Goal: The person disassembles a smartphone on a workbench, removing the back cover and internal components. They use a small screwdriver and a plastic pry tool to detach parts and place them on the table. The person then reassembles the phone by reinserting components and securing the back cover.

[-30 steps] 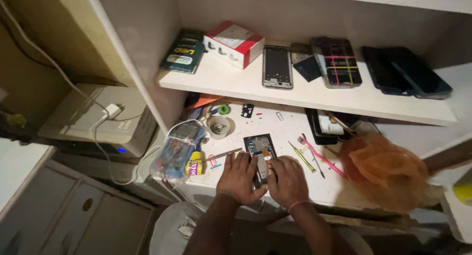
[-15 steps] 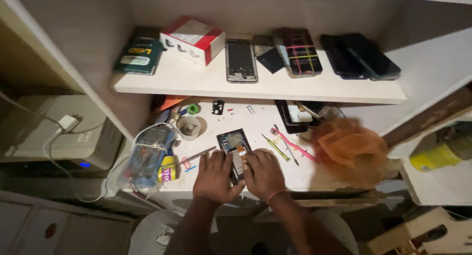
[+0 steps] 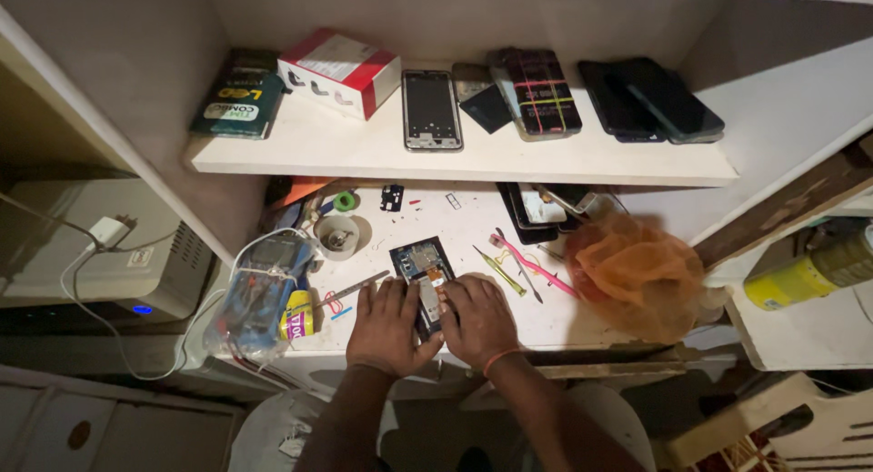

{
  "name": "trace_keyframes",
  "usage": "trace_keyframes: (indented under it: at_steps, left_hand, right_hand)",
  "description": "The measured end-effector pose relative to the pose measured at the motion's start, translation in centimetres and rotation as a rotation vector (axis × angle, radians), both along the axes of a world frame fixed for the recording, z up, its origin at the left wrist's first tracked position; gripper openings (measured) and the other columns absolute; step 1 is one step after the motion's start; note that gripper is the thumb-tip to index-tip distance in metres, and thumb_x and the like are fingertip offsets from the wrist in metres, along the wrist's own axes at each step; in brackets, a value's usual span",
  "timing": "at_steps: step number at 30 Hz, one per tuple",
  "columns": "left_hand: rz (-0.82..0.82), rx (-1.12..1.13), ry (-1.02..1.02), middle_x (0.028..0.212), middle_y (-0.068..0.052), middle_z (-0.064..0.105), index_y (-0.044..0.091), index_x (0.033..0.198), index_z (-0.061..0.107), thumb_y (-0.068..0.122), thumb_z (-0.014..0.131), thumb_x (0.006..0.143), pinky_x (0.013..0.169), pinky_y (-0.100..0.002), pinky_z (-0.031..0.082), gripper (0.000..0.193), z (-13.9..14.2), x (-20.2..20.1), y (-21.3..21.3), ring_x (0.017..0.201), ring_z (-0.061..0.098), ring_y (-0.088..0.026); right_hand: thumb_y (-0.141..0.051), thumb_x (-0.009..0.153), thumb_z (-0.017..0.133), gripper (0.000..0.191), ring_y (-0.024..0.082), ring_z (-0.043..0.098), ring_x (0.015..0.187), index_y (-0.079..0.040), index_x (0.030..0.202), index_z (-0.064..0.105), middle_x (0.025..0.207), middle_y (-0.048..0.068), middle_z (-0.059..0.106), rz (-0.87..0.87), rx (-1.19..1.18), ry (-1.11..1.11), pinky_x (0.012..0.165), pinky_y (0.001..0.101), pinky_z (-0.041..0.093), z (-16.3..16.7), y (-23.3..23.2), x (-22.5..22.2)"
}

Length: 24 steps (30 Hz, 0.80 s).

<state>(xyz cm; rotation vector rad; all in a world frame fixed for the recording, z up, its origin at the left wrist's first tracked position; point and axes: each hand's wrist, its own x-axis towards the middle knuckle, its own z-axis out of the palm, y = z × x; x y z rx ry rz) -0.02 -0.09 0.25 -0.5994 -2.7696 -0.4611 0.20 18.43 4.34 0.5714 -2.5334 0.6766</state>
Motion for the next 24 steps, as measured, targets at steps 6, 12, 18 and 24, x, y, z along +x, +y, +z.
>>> trace_keyframes:
  at_steps: [6,12,18,24]
  left_hand:
    - [0.018,-0.063,-0.037,0.146,-0.026,0.047,0.0,0.146,0.043,0.068,0.059,0.081,0.118,-0.062,0.015,0.095,0.04,-0.05,0.14,0.141,0.039,-0.04]
    - [0.024,-0.091,-0.04,0.147,-0.026,0.046,0.001,0.148,0.042,0.068,0.058,0.082,0.118,-0.062,0.015,0.095,0.37,0.0,0.12,0.142,0.038,-0.039]
    - [0.035,-0.087,-0.081,0.145,-0.023,0.048,0.003,0.147,0.043,0.067,0.06,0.08,0.118,-0.062,0.017,0.095,0.72,0.0,0.34,0.142,0.038,-0.037]
    - [0.032,-0.078,-0.039,0.145,-0.022,0.047,0.003,0.147,0.043,0.067,0.06,0.079,0.117,-0.062,0.017,0.094,0.74,-0.02,0.27,0.141,0.038,-0.037]
  right_hand:
    - [-0.02,0.089,0.064,0.029,0.036,0.059,0.112,-0.005,0.113,0.068,0.111,0.015,0.065,0.003,-0.006,-0.011,0.102,0.0475,0.044,-0.07,0.13,0.05]
    - [-0.02,0.088,0.064,0.029,0.035,0.059,0.112,-0.004,0.113,0.067,0.111,0.015,0.065,0.003,0.008,0.002,0.102,0.0474,0.044,-0.12,0.12,-0.03]
    - [-0.02,0.089,0.064,0.03,0.036,0.059,0.112,-0.004,0.114,0.068,0.111,0.015,0.064,0.027,-0.008,0.03,0.101,0.0477,0.045,-0.11,0.27,-0.06]
    - [-0.02,0.089,0.064,0.029,0.036,0.059,0.111,-0.004,0.113,0.068,0.11,0.015,0.064,0.017,-0.016,0.031,0.101,0.0481,0.045,0.09,0.12,-0.01]
